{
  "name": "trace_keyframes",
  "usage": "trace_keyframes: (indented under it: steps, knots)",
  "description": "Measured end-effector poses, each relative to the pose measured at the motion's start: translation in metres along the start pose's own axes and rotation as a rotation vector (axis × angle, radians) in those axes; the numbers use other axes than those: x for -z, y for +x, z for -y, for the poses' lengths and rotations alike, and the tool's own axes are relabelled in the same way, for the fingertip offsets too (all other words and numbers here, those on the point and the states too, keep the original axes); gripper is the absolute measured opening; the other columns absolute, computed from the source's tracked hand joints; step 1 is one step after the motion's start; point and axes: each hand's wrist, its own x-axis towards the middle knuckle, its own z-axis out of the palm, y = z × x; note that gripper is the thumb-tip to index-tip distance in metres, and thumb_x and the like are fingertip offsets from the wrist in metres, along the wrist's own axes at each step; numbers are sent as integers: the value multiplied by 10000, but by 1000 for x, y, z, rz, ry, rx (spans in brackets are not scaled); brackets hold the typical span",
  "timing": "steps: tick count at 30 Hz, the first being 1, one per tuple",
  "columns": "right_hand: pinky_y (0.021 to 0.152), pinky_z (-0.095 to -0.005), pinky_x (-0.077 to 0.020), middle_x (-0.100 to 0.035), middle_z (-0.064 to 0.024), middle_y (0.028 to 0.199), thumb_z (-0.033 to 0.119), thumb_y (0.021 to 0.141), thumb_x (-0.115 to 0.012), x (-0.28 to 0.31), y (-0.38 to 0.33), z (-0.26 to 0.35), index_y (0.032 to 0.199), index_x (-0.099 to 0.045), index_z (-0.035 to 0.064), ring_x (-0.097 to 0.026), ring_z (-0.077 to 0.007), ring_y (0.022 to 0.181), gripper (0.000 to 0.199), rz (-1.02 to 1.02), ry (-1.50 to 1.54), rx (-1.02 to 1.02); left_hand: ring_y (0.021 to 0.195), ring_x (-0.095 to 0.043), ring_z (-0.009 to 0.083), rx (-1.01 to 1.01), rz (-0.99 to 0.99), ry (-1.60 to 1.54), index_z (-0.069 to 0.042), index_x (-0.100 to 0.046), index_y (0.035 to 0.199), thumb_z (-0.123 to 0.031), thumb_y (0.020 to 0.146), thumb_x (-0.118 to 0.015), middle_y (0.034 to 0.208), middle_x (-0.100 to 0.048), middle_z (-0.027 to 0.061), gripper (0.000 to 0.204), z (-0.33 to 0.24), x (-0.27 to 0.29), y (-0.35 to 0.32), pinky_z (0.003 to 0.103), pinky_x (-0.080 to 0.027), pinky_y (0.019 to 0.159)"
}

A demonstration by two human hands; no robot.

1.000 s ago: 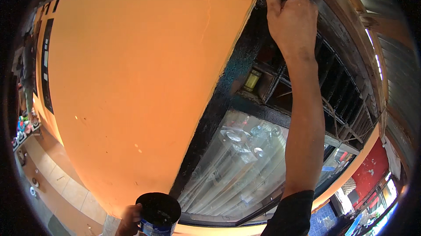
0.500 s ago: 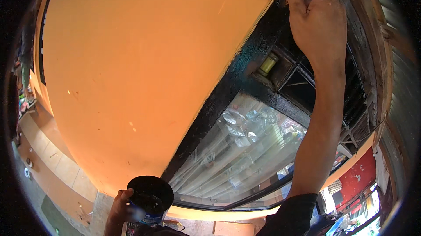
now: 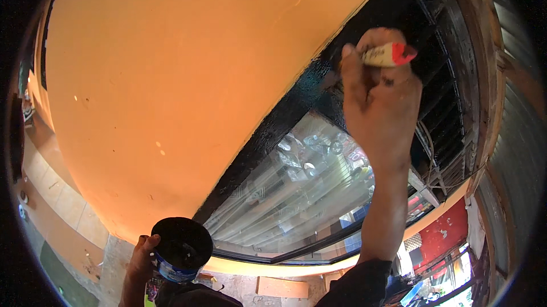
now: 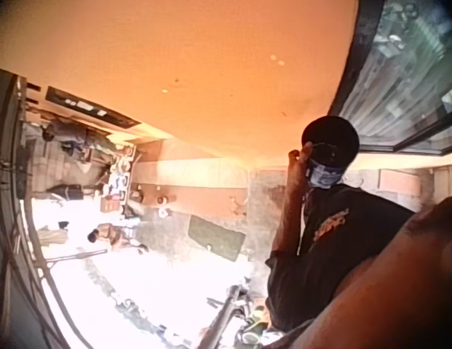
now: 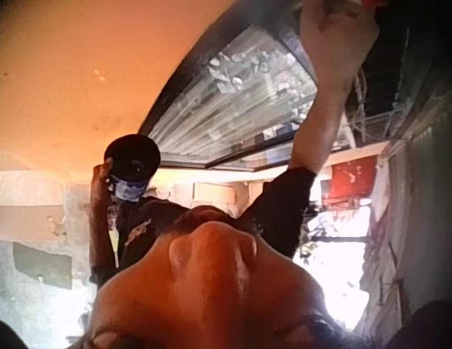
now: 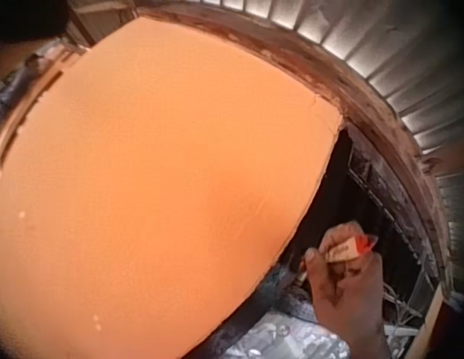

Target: The person paints a metal window frame black using a paintbrush and a paint can. They repeatedly dip the brush into the can and apply paint to the upper and side sections of the frame, working around the glass and adjacent wall.

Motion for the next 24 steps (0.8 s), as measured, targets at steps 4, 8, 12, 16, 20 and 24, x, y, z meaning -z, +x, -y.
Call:
trace_keyframes:
  steps: [4,8,12,16,20,24]
  knots:
    - [595,-203,-396,-513,25,838,-1,986,-653,8,-5,3,1017,-552,31,-491,-18,707,110,19,266,-186,1061,-597,317,20,-23,-27,7,-330,1240,-319,859,-792,1165,-541,259,682,-4,-4,-2,454,-552,821]
    - [636,-220,-410,-550,14,869,67,973,-708,26,22,-14,1029,-572,36,-507,-32,736,150,-117,195,-266,1048,-603,316,8,-13,-42,22,-318,1242,-308,853,-798,1145,-549,268,700,-8,-7,1,450,-553,809]
    - [662,-232,-443,-603,-18,898,102,974,-714,33,59,-32,1025,-587,28,-560,-66,769,156,-316,-10,-167,1038,-602,320,-3,-27,31,31,-343,1235,-357,845,-799,1131,-555,271,715,-7,-5,2,449,-544,804]
    - [723,-256,-504,-634,-39,875,116,977,-710,26,77,-40,1033,-589,9,-631,-107,814,171,-603,-108,44,1029,-601,314,6,-46,67,22,-369,1225,-399,836,-799,1104,-567,264,716,-5,-3,3,446,-533,798]
    - [729,-274,-534,-646,-52,868,138,987,-703,11,63,-37,1036,-585,-9,-657,-115,804,195,-595,-105,127,1066,-584,315,0,-59,62,15,-365,1230,-393,829,-807,1113,-555,251,723,-9,-3,0,443,-536,801]
    - [624,-240,-498,-624,-30,832,118,1003,-680,-1,39,-30,1017,-581,-5,-617,-81,707,159,-478,-103,139,1087,-575,315,20,-53,35,6,-348,1219,-387,828,-809,1124,-539,244,721,-15,-4,-7,437,-546,798]
